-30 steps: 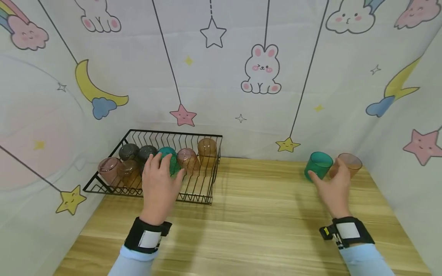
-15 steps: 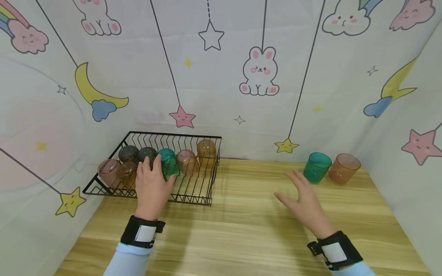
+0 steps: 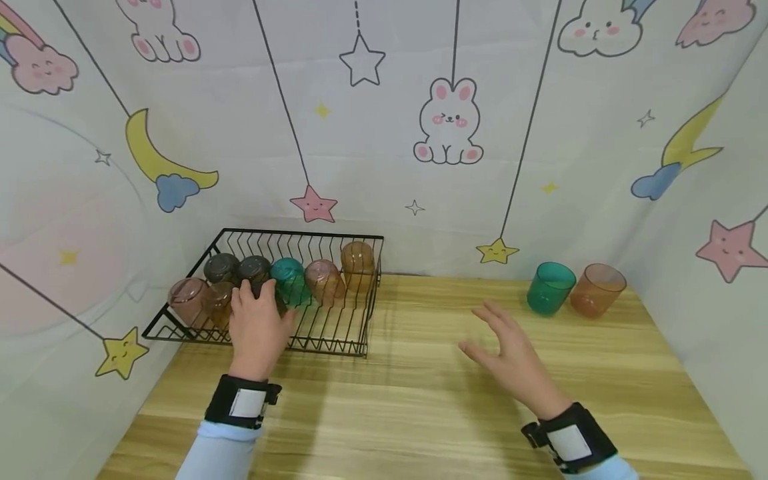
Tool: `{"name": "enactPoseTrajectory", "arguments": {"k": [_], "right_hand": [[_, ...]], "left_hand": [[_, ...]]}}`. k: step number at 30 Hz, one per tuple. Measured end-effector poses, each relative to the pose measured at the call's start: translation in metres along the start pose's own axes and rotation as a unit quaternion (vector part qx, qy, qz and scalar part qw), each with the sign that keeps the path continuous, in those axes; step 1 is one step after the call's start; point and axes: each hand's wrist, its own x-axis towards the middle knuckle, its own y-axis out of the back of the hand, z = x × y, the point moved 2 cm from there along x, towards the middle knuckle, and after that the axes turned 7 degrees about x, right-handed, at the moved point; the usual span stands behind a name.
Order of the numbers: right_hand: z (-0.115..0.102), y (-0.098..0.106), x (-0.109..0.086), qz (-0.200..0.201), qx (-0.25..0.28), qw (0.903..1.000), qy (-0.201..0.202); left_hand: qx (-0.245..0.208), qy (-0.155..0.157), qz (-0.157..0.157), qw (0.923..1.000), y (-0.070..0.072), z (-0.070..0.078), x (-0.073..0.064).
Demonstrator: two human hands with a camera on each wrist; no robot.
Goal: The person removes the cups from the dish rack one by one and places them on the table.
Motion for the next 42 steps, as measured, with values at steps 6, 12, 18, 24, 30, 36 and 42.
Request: {"name": "enactPoseTrajectory", "arguments": {"k": [6, 12, 18, 24, 30, 36, 42], "right_hand": [[-0.003, -0.006, -0.004, -0.032, 0.01, 0.9994, -0.001], [-0.002, -0.01, -0.006, -0.05, 0.009, 0.9987, -0.005], [-0.003, -0.009, -0.006, -0.05, 0.006, 0.9987, -0.004], [-0.006, -0.004, -0.008, -0.038, 0.01, 0.9992, 0.001], [-0.01, 0.001, -0.007, -0.02, 0.007, 0.9997, 0.01], [-0.018, 0.009, -0.006, 0.009, 0.001, 0.9998, 0.015], [-0.023, 0.013, -0.006, 0.034, 0.01, 0.9994, -0.002]], "left_hand": [[-0.008, -0.003, -0.014, 0.9999, 0.003, 0.0, 0.0], [-0.002, -0.012, -0.024, 0.9996, 0.006, 0.008, -0.002], [-0.004, -0.013, -0.02, 0.9997, 0.012, 0.014, -0.005], [-0.005, -0.028, 0.006, 0.9996, 0.018, 0.018, -0.01], [-0.025, -0.052, 0.073, 0.9956, 0.038, 0.034, -0.012], [-0.076, -0.078, 0.126, 0.986, 0.059, 0.059, -0.016], [-0.113, -0.119, 0.161, 0.9734, 0.067, 0.089, -0.023]]}}
